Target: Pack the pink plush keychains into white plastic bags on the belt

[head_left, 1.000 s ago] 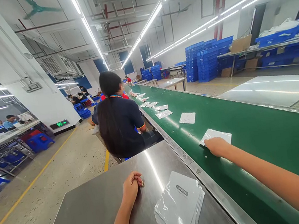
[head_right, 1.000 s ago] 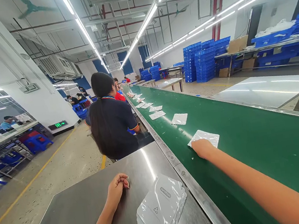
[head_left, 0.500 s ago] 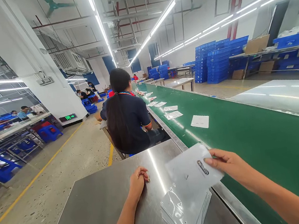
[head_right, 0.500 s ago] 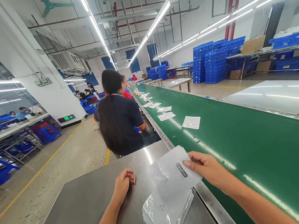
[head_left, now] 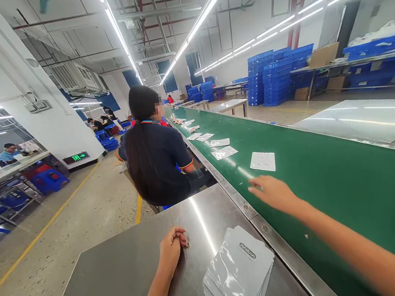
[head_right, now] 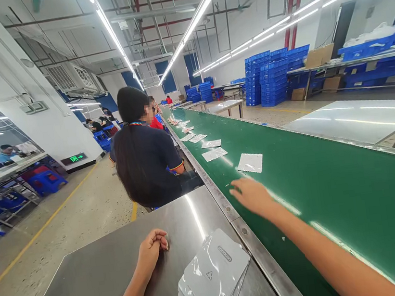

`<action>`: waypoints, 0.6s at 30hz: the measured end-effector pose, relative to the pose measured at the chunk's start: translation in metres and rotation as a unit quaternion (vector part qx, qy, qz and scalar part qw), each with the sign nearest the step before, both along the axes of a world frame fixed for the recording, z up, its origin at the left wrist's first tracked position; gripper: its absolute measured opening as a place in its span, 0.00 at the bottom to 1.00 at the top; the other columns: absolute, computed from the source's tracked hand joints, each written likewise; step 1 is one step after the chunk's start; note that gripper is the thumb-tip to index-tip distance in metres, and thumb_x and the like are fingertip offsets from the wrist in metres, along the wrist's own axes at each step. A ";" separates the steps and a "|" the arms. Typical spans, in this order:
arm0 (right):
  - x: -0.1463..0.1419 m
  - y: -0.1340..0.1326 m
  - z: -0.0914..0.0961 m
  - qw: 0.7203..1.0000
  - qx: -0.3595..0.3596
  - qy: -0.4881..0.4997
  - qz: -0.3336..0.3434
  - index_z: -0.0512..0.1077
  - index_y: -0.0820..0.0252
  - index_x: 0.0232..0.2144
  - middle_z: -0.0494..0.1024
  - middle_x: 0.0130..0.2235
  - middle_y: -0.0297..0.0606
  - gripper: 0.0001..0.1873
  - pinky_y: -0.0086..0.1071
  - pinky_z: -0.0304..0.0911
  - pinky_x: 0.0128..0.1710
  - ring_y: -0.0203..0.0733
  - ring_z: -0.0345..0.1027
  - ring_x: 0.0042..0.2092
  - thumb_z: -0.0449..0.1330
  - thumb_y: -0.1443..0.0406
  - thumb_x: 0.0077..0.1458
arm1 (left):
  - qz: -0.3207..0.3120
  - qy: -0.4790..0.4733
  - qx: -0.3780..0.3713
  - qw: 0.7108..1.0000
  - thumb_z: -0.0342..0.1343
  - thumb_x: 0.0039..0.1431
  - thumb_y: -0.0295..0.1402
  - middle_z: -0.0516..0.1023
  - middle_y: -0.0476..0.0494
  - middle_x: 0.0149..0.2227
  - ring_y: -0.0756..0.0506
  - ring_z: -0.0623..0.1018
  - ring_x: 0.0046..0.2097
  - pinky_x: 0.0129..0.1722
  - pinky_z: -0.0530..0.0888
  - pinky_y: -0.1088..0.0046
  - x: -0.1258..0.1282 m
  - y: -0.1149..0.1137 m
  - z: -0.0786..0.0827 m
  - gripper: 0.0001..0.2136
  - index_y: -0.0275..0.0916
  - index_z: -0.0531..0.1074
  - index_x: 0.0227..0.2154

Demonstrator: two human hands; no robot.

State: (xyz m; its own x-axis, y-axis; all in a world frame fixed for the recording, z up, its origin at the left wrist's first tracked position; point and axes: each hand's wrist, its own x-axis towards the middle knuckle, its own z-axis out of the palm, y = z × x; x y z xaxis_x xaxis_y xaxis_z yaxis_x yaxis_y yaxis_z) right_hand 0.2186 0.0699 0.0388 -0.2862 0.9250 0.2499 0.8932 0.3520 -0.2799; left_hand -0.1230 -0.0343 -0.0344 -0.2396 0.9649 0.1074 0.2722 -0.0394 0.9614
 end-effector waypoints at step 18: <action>0.088 0.110 -0.049 0.988 0.005 -0.142 -0.064 0.75 0.64 0.32 0.76 0.35 0.51 0.17 0.33 0.60 0.31 0.48 0.71 0.36 0.54 0.56 0.54 | -0.007 -0.012 0.018 1.000 0.41 0.41 0.23 0.70 0.52 0.20 0.51 0.70 0.23 0.27 0.68 0.74 -0.003 0.005 -0.011 0.13 0.37 0.68 0.29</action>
